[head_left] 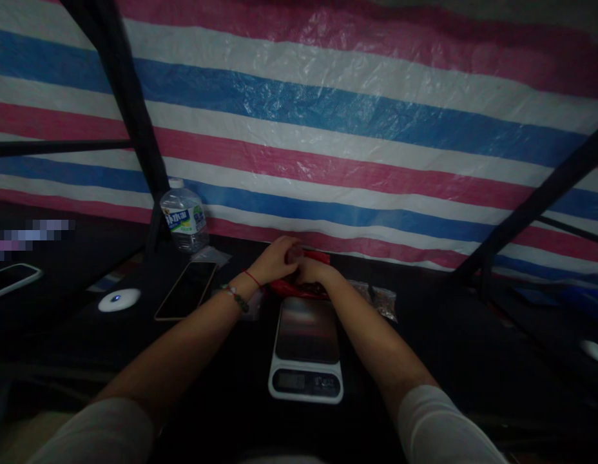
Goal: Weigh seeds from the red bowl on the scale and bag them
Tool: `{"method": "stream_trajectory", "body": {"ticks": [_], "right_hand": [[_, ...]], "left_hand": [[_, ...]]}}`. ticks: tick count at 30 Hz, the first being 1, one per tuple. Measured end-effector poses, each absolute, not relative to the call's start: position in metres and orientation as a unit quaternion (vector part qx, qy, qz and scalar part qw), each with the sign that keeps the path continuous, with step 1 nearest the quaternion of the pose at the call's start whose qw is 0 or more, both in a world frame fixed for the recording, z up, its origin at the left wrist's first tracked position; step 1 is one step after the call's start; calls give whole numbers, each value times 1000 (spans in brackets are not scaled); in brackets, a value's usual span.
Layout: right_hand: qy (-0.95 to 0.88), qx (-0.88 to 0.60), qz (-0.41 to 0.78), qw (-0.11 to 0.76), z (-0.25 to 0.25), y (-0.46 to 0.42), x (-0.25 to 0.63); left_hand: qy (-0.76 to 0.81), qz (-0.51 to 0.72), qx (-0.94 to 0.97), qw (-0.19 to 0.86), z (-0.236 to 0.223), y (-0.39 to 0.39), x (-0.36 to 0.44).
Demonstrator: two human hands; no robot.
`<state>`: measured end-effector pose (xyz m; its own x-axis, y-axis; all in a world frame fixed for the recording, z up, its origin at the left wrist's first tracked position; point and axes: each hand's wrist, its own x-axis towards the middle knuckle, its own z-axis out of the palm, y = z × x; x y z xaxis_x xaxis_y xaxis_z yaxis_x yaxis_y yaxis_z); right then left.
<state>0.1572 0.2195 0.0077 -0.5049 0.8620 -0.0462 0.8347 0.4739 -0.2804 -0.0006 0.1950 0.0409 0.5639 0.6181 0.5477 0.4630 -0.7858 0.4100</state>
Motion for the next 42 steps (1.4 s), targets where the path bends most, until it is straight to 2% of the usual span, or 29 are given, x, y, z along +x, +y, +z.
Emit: {"method": "stream_trajectory", "body": {"ticks": [3,6,13,21,42], "right_hand": [[-858,-498,125,3,2,226,154],[-858,-504,103,0,1,228,151],[-860,-485,142,68,21,213,177],[-821,-509,180,184,52,201,202],[-832,-459,210,232,51,188,177]], "left_hand": [[363,386,844,80,22,215,-2],[379,380,842,59,7,215,-5],[363,361,857,56,13,196,-13],[370,260,888,81,16,181,2],[428,241,865,107,-5,192,4]]}}
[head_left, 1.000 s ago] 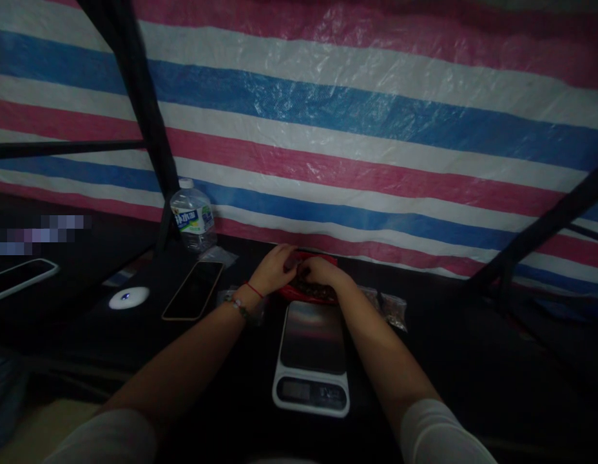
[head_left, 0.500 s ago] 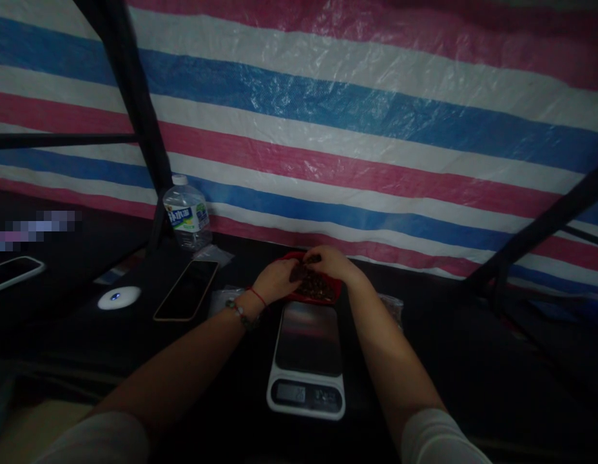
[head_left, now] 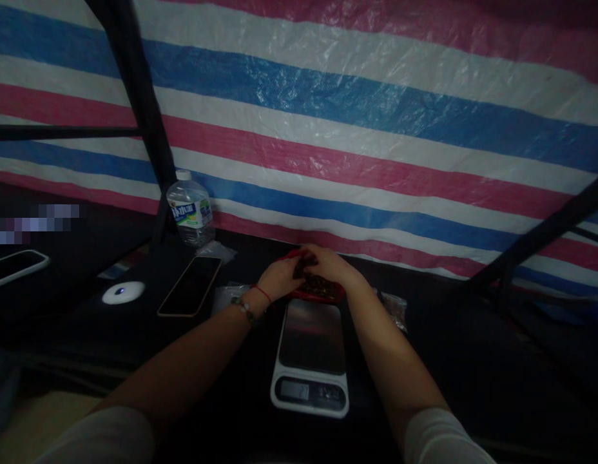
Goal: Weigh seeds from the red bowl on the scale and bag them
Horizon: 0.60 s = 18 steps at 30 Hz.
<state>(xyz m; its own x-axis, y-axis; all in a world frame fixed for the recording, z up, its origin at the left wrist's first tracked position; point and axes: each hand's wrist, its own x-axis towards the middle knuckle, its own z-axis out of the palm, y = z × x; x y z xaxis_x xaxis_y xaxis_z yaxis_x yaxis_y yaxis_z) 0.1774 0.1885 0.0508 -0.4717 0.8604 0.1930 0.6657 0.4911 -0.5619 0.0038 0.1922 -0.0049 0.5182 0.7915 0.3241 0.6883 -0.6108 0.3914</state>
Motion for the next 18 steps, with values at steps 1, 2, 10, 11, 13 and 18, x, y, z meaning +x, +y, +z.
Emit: {"method": "stream_trajectory", "body": {"ticks": [1,2,10,11,13,18], "right_hand": [[-827,-462,219,235,50,189,177],[-823,-464,226,239,48,190,177],[-835,-444,172,277,51,194,174],[-834,-456,153,270,53,194,176],[-828,-493,129,234,56,193,180],[-827,-530,184,33,48,189,187]], "left_hand": [[423,243,866,110,-5,192,4],[420,245,867,113,-5,192,4],[430,239,863,115,-5,190,6],[428,242,863,115,-5,191,5],[431,250,860,109,-5,192,4],[467,273,836,95,-3,194,0]]}}
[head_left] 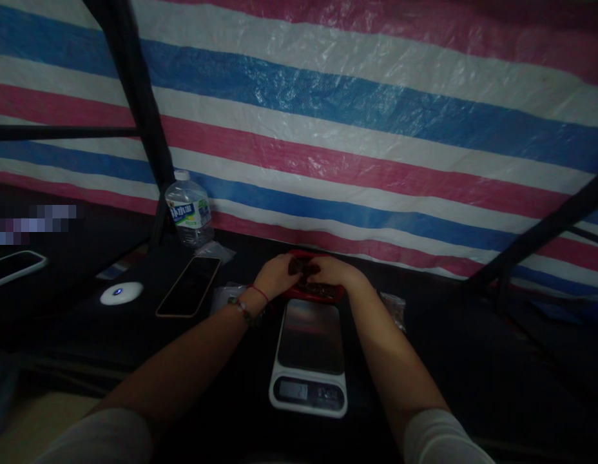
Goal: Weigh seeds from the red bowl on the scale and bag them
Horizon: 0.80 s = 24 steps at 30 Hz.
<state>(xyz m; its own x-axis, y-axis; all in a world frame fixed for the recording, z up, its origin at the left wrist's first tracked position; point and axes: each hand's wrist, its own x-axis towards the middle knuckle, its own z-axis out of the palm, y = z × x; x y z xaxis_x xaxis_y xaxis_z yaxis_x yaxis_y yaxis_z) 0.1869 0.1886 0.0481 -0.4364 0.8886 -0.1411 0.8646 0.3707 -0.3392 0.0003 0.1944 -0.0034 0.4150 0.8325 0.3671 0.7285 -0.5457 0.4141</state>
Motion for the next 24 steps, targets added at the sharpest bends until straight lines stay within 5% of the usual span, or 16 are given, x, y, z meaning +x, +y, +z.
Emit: {"method": "stream_trajectory", "body": {"ticks": [5,15,24], "right_hand": [[-830,-537,143,-49,31,189,173],[-832,-542,100,-59,29,190,165],[-834,-541,107,20,37,194,179]], "left_hand": [[489,271,824,95,-1,194,-2],[433,329,834,92,4,191,-2],[457,292,836,86,2,192,-2]]}}
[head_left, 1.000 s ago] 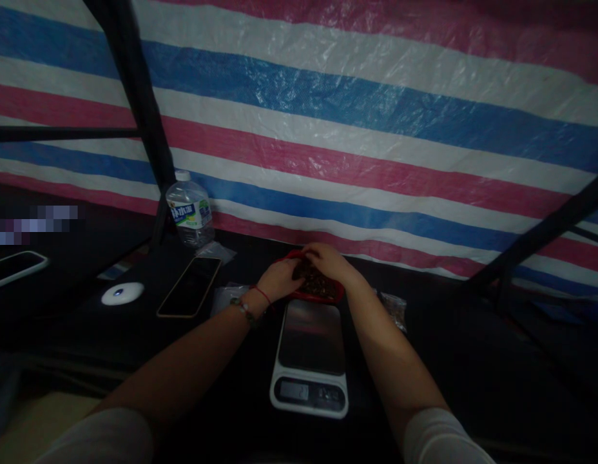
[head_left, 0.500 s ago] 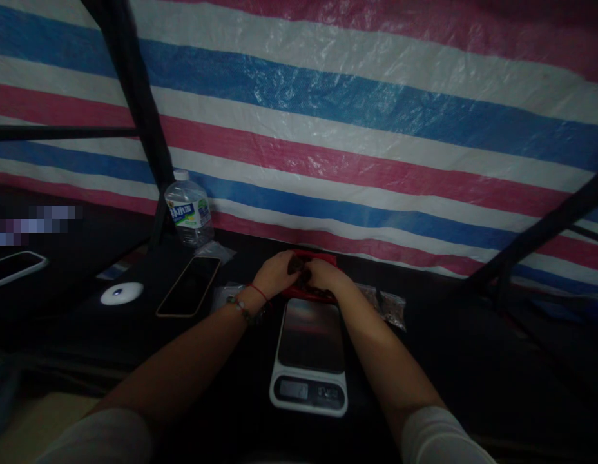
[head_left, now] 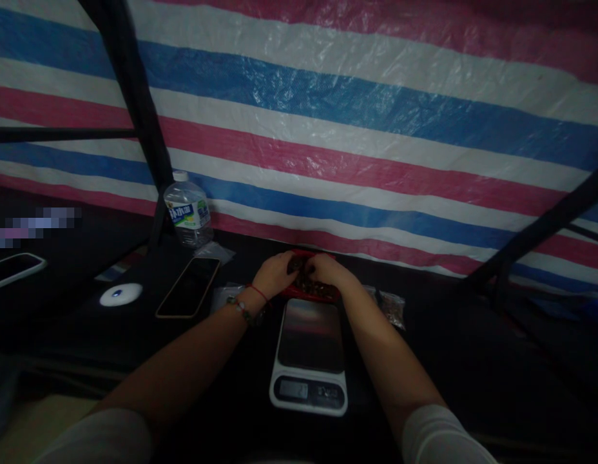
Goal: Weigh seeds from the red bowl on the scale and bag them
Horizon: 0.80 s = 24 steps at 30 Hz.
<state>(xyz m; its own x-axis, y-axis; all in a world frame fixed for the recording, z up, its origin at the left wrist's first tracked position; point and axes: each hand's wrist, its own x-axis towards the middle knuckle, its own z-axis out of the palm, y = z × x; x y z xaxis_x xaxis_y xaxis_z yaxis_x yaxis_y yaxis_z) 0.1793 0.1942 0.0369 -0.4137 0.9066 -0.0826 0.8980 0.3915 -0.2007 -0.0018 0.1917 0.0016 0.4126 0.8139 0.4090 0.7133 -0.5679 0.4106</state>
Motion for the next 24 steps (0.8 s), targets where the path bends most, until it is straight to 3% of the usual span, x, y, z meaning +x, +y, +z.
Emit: {"method": "stream_trajectory", "body": {"ticks": [7,24], "right_hand": [[-825,-511,134,200,53,194,184],[-830,-486,172,215,48,188,167]], "left_hand": [[464,223,851,101,2,188,3],[452,244,849,125,-3,188,4]]}}
